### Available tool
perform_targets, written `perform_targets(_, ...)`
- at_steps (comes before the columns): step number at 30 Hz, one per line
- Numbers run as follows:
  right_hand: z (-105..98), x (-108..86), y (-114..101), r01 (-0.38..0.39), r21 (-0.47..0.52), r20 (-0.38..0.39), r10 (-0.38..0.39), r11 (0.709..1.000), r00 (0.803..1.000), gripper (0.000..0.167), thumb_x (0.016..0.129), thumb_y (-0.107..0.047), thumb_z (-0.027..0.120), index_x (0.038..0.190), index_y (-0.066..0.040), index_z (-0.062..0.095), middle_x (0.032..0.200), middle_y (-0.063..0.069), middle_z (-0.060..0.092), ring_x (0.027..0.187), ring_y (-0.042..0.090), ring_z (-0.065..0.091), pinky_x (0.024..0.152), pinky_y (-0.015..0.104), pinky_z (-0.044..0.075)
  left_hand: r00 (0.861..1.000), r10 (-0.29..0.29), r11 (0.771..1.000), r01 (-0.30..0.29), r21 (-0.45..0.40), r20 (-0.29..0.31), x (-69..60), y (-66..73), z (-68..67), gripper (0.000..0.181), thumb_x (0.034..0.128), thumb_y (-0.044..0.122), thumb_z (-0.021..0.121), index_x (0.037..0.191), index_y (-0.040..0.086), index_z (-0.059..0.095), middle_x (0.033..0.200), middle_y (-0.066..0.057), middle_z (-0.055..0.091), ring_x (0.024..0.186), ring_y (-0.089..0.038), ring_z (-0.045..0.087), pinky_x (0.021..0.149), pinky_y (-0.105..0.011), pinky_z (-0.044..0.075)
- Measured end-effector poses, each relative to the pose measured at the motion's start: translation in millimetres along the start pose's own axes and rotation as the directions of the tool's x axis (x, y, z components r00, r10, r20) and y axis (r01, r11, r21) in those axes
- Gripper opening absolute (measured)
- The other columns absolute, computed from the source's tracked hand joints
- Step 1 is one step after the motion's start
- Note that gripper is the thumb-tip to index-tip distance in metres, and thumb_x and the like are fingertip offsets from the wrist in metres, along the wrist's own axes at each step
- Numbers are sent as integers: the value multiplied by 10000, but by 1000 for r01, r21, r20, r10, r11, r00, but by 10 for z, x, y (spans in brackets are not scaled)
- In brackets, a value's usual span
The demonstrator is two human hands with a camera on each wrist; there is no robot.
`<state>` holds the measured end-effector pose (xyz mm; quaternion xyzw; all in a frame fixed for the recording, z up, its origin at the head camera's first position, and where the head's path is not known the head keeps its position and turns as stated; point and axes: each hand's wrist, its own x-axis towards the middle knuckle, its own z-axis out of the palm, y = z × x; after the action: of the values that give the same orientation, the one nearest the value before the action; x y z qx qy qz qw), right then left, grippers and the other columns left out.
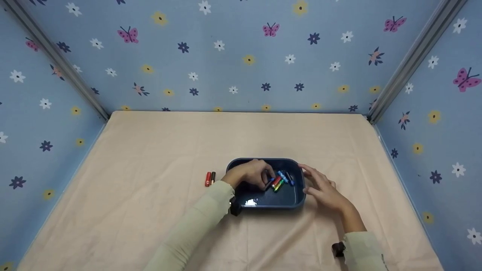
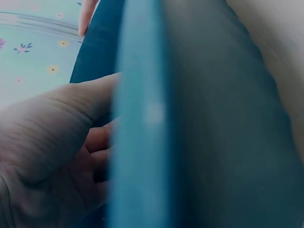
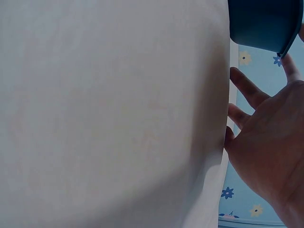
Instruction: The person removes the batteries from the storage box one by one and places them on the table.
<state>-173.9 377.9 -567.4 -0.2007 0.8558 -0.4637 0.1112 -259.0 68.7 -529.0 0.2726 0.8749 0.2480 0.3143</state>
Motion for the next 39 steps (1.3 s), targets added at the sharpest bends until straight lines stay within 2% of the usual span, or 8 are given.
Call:
perform_targets(3,-5,-12,-1,4,-14,-7,-4,1000,1000,797,1056,55,561,1780,-175,316,1751,247,463,1474,-217,394,1302,383,355,1000,-2,1000,2,21,-8,-5,5,-6,459,970,99,858,1407,223,795,1063,17,824,825,-52,663,763,-228,527)
perform_targets(5,-5,-16,-6,8,-21,-11,-8,1000,1000,801,1052,54,569,1778,-177,322,1744,236,479,1479,-208,399,1278,352,361,1000,-5,999,6,34,-10,-10,7,-15,453,964,113,866,1394,237,798,1029,40,813,828,-50,663,776,-234,529)
perform_targets(10,2,-7,-16,19,-16,-7,-19,1000,1000,806,1036,63,579,1771,-152,329,1728,281,485,1463,-228,393,1242,844,211,999,11,997,-13,75,34,-44,31,-79,424,984,142,864,1396,215,794,1142,5,850,952,-91,753,856,-251,586)
perform_targets(12,3,-4,-22,9,-17,-3,-9,1000,1000,803,1041,59,571,1773,-157,323,1736,288,470,1456,-247,374,1237,861,196,997,34,994,-41,105,66,-63,50,-125,410,998,151,856,1401,192,791,1217,-31,859,1045,-136,797,909,-269,613)
perform_targets(18,-10,-10,-46,-33,-32,-6,33,999,999,797,1062,35,555,1783,-208,315,1779,248,430,1461,-264,337,1216,148,320,984,67,986,-90,138,165,-115,130,-275,433,1023,164,830,1450,146,759,1325,-72,850,1244,-193,804,1032,-276,607)
perform_targets(25,7,-8,-42,-14,-53,-17,13,999,1000,807,1043,46,576,1774,-201,337,1750,247,471,1464,-237,370,1258,755,279,984,84,992,-98,83,158,-159,43,-278,460,1007,150,834,1460,135,754,1295,-82,856,1140,-155,810,980,-239,594)
perform_targets(32,0,-21,-32,-5,-13,-25,5,1000,1000,791,1041,39,583,1764,-184,351,1738,299,464,1457,-234,375,1213,883,83,982,154,988,-153,-16,110,-255,-37,-355,448,970,65,842,1411,93,771,1116,-65,826,888,-38,685,828,-164,515)
perform_targets(39,5,-18,-37,-21,-45,-17,20,999,1000,801,1046,36,582,1772,-197,336,1741,248,488,1573,-24,439,1238,858,216,979,195,980,-192,-51,59,-372,-91,-422,439,951,34,833,1383,82,781,1013,-3,752,869,-37,649,789,-168,524)
